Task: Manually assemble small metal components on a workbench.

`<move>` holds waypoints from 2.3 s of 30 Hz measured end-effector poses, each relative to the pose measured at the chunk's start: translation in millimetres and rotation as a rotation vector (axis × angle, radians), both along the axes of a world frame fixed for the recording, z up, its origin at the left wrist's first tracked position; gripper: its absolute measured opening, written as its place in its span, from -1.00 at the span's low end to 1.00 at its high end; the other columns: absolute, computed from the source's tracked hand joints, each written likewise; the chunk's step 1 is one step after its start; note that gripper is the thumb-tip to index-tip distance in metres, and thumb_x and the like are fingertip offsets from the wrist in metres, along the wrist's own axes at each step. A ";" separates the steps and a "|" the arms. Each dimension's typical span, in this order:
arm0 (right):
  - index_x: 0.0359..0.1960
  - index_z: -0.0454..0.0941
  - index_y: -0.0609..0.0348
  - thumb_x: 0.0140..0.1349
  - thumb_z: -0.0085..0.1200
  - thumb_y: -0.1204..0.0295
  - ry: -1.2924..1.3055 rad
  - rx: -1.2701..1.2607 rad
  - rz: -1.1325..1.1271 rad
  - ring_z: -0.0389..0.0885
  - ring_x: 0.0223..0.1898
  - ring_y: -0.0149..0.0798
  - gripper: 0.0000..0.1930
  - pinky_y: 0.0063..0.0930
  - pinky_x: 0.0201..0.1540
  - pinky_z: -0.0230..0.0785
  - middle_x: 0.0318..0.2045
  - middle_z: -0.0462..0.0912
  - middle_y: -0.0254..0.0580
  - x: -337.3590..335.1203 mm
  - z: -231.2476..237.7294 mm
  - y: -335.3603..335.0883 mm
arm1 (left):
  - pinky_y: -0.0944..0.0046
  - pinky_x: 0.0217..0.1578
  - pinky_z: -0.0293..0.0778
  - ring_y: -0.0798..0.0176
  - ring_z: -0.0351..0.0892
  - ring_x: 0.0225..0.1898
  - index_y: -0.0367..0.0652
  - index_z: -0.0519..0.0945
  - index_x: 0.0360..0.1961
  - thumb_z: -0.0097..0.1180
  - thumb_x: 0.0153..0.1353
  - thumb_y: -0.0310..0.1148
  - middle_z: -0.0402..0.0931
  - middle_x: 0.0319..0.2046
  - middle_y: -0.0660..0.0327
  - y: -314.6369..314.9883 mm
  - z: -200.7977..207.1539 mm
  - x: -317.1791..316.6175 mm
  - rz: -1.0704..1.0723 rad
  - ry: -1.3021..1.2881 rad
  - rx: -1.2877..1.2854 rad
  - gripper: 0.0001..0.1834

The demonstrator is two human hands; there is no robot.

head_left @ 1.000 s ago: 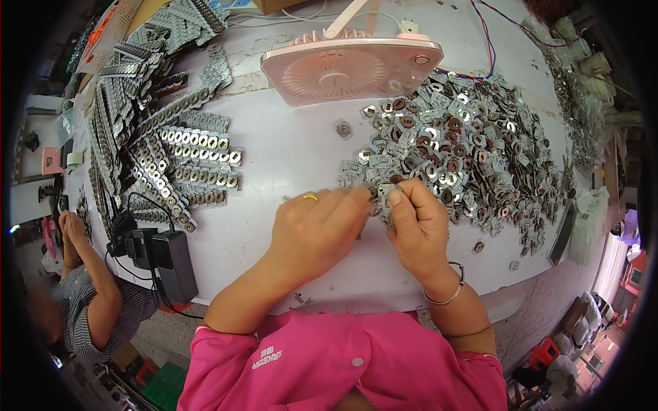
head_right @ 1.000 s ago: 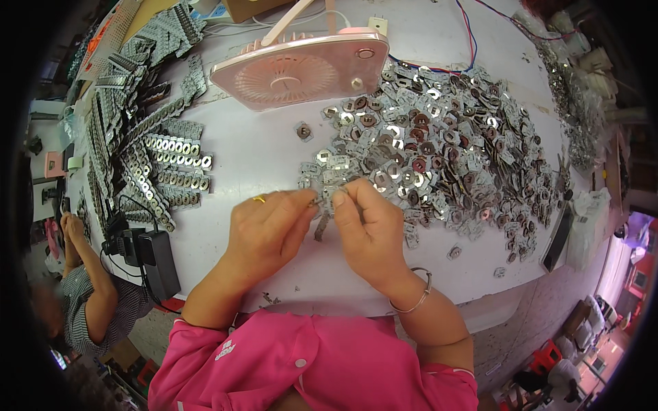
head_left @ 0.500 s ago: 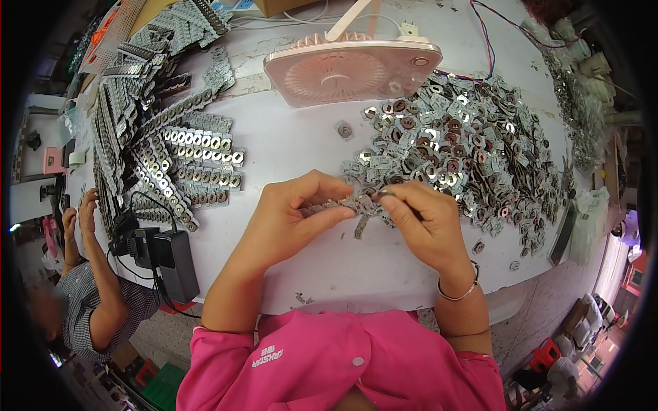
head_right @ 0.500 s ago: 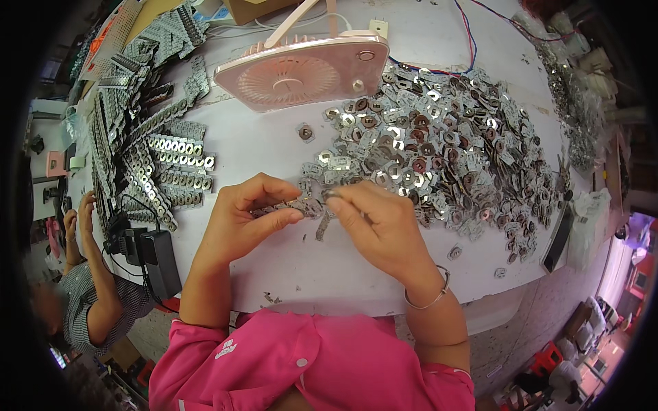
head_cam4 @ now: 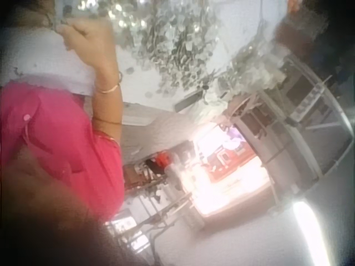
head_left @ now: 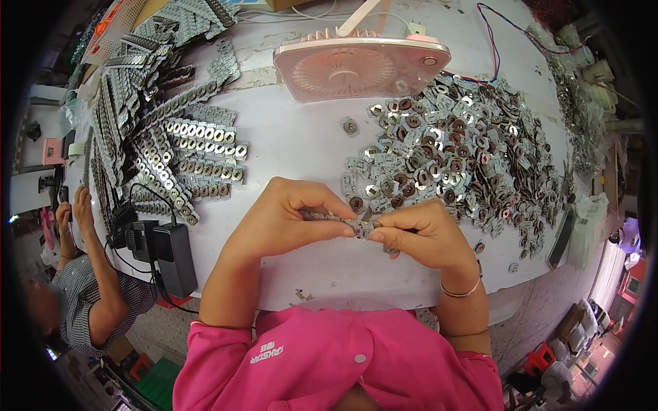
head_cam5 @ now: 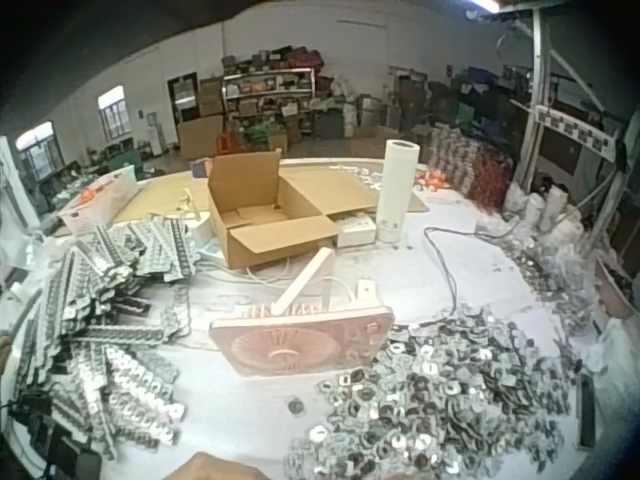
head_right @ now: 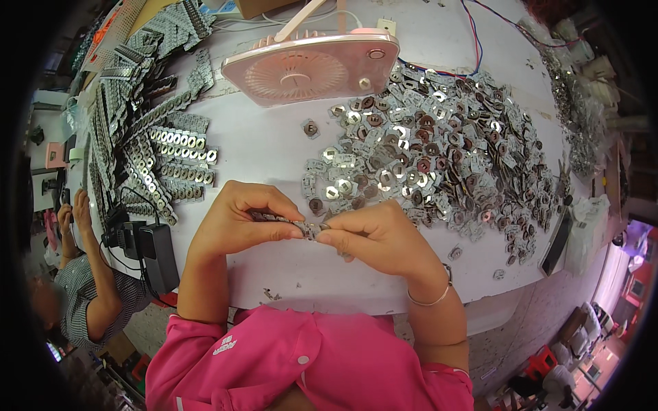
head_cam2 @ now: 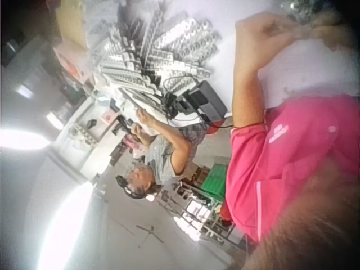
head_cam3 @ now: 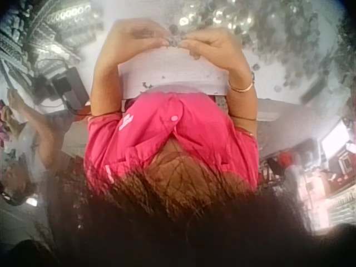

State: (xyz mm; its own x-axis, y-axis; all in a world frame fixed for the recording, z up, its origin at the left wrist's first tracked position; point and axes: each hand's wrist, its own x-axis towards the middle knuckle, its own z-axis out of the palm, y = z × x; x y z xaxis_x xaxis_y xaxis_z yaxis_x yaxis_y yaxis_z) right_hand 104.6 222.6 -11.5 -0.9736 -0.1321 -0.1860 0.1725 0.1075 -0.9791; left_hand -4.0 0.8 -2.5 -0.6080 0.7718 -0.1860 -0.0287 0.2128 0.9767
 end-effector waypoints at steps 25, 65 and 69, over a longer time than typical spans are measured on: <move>-0.39 0.48 0.21 0.41 0.01 0.40 -0.107 -0.311 -0.412 0.34 -0.66 -0.64 -0.80 -0.70 -0.66 0.21 -0.61 0.40 -0.50 2.6 -4.9 -25.7 | 0.30 -0.35 0.56 0.20 0.67 -0.34 -0.15 0.68 -0.25 0.35 -0.03 -0.61 0.67 -0.32 0.17 27.3 -8.3 18.8 0.290 0.829 0.110 -0.73; -0.26 0.53 0.28 0.41 0.01 0.39 -0.229 -0.503 -0.153 0.46 -0.65 -0.56 -0.81 -0.68 -0.64 0.31 -0.60 0.46 -0.45 1.5 4.4 -15.1 | 0.41 -0.34 0.52 0.36 0.58 -0.36 -0.30 0.61 -0.34 0.36 0.09 -0.57 0.62 -0.32 0.09 13.2 -7.4 8.4 0.138 -0.565 0.315 -0.85; -0.31 0.51 0.24 0.42 -0.01 0.38 -0.134 -0.360 -0.318 0.41 -0.67 -0.58 -0.81 -0.67 -0.65 0.25 -0.61 0.43 -0.49 -0.9 -0.7 -16.0 | 0.34 -0.26 0.55 0.34 0.62 -0.26 -0.27 0.65 -0.27 0.29 0.11 -0.62 0.64 -0.26 0.14 23.3 -12.6 16.7 0.234 0.050 0.323 -0.85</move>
